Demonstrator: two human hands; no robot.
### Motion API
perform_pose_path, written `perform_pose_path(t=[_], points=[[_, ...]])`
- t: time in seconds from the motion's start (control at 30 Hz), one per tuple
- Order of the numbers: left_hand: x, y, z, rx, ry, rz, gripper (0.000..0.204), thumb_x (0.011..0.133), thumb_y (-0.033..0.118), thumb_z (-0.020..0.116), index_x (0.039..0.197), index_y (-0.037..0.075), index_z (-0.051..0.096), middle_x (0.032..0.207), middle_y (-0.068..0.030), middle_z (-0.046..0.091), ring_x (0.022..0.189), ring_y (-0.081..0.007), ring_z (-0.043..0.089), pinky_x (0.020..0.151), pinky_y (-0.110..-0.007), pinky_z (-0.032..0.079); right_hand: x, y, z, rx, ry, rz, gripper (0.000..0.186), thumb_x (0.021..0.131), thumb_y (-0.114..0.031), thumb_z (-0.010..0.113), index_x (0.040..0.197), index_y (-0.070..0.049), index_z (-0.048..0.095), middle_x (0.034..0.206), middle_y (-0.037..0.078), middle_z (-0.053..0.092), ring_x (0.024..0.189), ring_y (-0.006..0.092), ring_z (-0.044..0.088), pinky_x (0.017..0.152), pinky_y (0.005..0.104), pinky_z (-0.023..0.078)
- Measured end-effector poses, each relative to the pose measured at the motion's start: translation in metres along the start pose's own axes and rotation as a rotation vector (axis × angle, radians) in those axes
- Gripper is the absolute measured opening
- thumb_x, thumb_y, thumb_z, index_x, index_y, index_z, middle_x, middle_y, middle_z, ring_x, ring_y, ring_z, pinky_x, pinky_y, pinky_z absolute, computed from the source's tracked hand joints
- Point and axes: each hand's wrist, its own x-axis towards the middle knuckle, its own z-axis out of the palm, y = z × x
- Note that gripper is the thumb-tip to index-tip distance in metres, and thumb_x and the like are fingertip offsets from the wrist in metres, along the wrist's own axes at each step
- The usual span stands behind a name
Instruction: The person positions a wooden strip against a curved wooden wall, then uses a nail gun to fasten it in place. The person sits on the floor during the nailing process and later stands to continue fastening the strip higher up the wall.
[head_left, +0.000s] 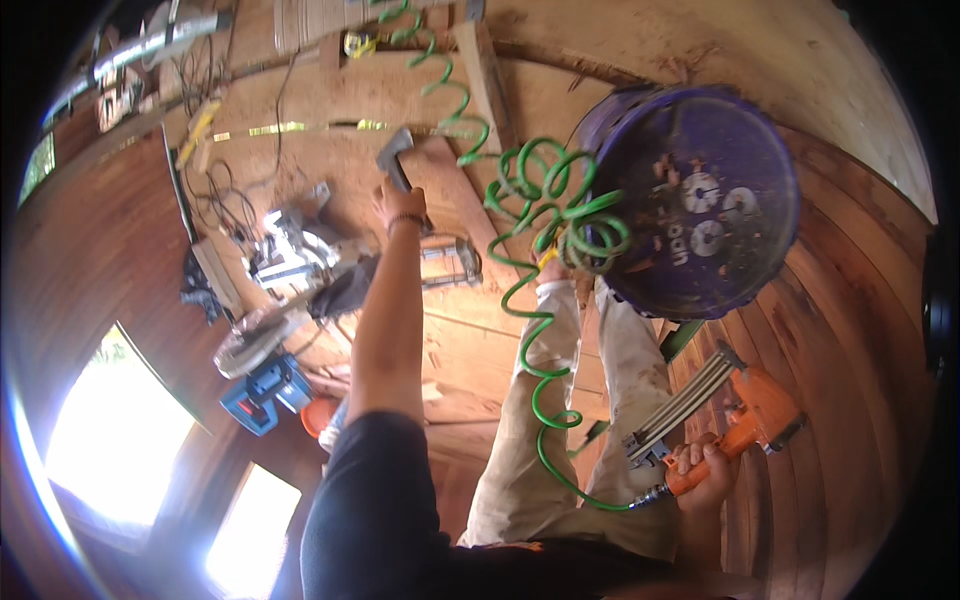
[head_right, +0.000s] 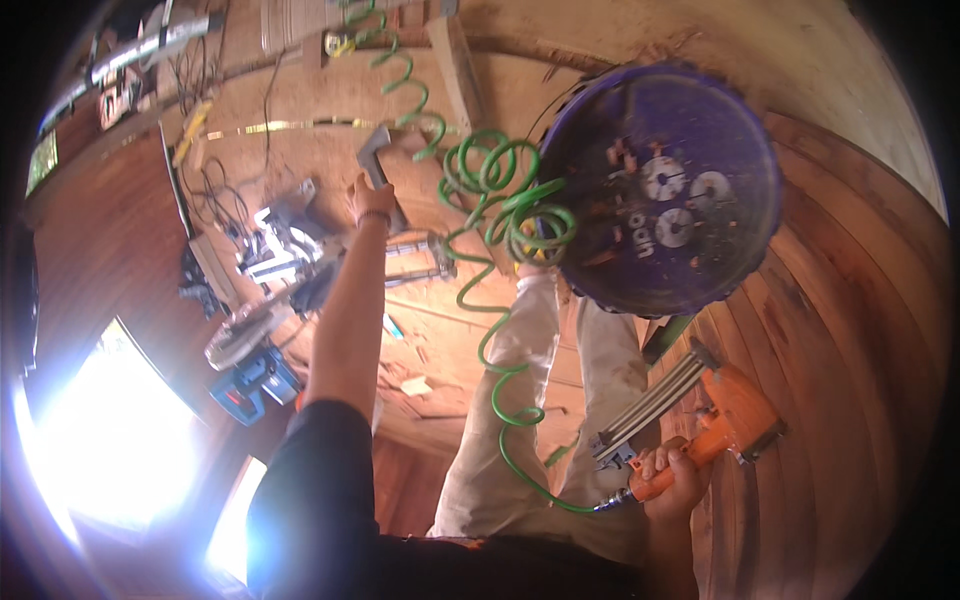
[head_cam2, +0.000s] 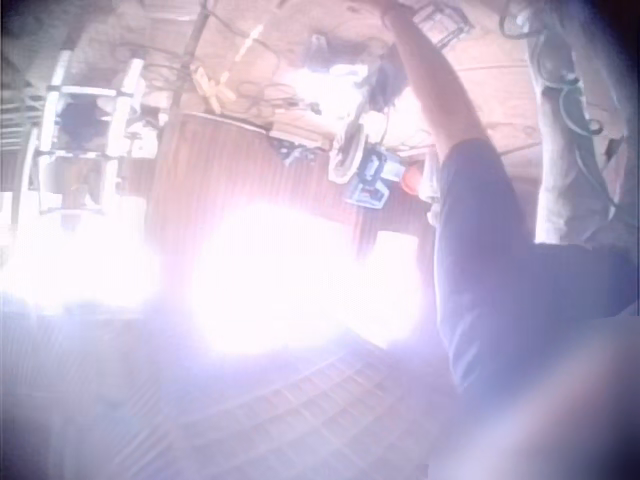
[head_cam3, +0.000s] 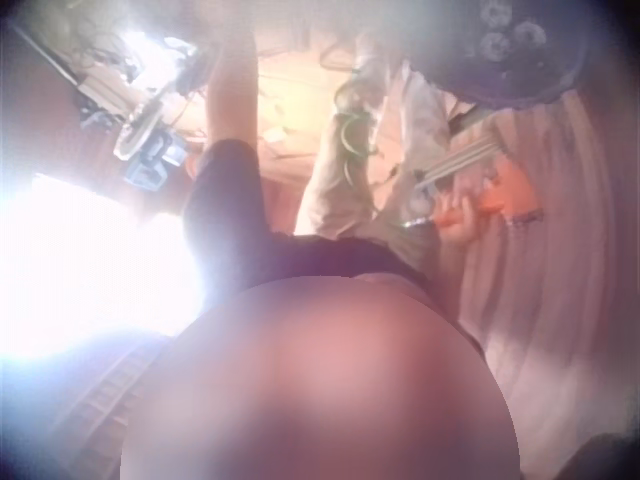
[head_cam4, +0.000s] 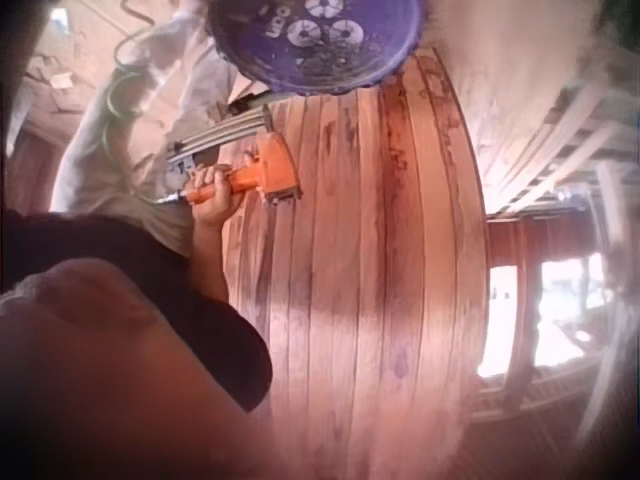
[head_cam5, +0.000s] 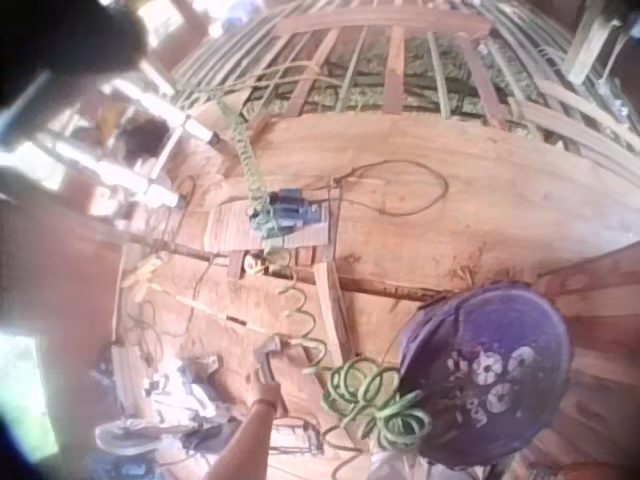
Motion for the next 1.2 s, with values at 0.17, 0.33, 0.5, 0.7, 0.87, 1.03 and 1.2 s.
perform_pose_path(t=[0.17, 0.33, 0.5, 0.7, 0.87, 1.03, 1.2], points=[[-0.136, 0.092, -0.119, -0.859, -0.06, 0.504, 0.029, 0.097, 0.018, 0.061, 0.119, -0.001, 0.065, 0.112, -0.0108, 0.069, 0.105, -0.0194, 0.066, 0.085, -0.035, 0.055, -0.006, -0.001, 0.001, 0.173, 0.118, -0.044, 0.01, 0.09, -0.008, 0.059, 0.094, -0.007, 0.049, 0.069, 0.005, 0.05, 0.051, 0.0187, 0.053, 0.061, 0.0419, 0.055], [-0.302, 0.123, -0.139, -0.928, -1.503, -0.194, 0.037, 0.102, 0.03, 0.058, 0.125, 0.002, 0.058, 0.116, -0.0158, 0.069, 0.105, -0.0263, 0.068, 0.094, -0.039, 0.055, -0.008, 0.012, -0.02, 0.3, 0.232, -0.021, 0.014, 0.089, -0.009, 0.062, 0.096, -0.007, 0.05, 0.068, 0.006, 0.051, 0.053, 0.0206, 0.056, 0.059, 0.0422, 0.054], [-0.353, 0.159, -0.051, -1.225, -1.221, -0.709, 0.047, 0.101, 0.031, 0.062, 0.136, 0.002, 0.05, 0.131, -0.0159, 0.061, 0.12, -0.0294, 0.062, 0.101, -0.042, 0.054, -0.019, 0.034, -0.029, 0.44, 0.275, -0.093, 0.015, 0.089, -0.009, 0.064, 0.089, -0.004, 0.051, 0.067, 0.006, 0.052, 0.055, 0.0201, 0.057, 0.058, 0.0401, 0.052], [-0.342, 0.183, 0.025, -1.301, -0.976, -0.698, 0.039, 0.103, 0.027, 0.06, 0.131, 0.001, 0.054, 0.127, -0.013, 0.062, 0.115, -0.029, 0.063, 0.104, -0.043, 0.053, -0.025, 0.054, -0.038, 0.587, 0.27, -0.127, 0.01, 0.09, -0.006, 0.059, 0.083, -0.001, 0.055, 0.06, 0.008, 0.054, 0.051, 0.0193, 0.056, 0.054, 0.0349, 0.049], [-0.34, 0.168, 0.038, -1.19, -0.916, -0.556, 0.041, 0.105, 0.032, 0.057, 0.133, 0.003, 0.053, 0.124, -0.014, 0.062, 0.116, -0.0293, 0.063, 0.101, -0.043, 0.056, -0.018, 0.057, -0.057, 0.561, 0.363, -0.131, 0.018, 0.088, -0.005, 0.058, 0.07, -0.002, 0.054, 0.057, 0.008, 0.054, 0.049, 0.0193, 0.056, 0.051, 0.034, 0.048], [-0.339, 0.162, 0.044, -1.253, -0.875, -0.493, 0.04, 0.106, 0.032, 0.055, 0.133, 0.002, 0.051, 0.123, -0.0157, 0.062, 0.112, -0.0296, 0.065, 0.099, -0.044, 0.058, -0.014, 0.049, -0.079, 0.568, 0.373, -0.083, 0.015, 0.086, -0.006, 0.057, 0.072, -0.002, 0.054, 0.059, 0.009, 0.056, 0.05, 0.0196, 0.057, 0.05, 0.0332, 0.047], [-0.368, 0.164, 0.065, -1.297, -0.852, -0.605, 0.038, 0.108, 0.03, 0.053, 0.134, 0.002, 0.051, 0.125, -0.014, 0.064, 0.114, -0.0313, 0.066, 0.1, -0.045, 0.057, -0.013, 0.039, -0.089, 0.586, 0.339, -0.058, 0.016, 0.084, -0.006, 0.057, 0.07, -0.003, 0.052, 0.06, 0.008, 0.054, 0.05, 0.0183, 0.054, 0.051, 0.0338, 0.047]])
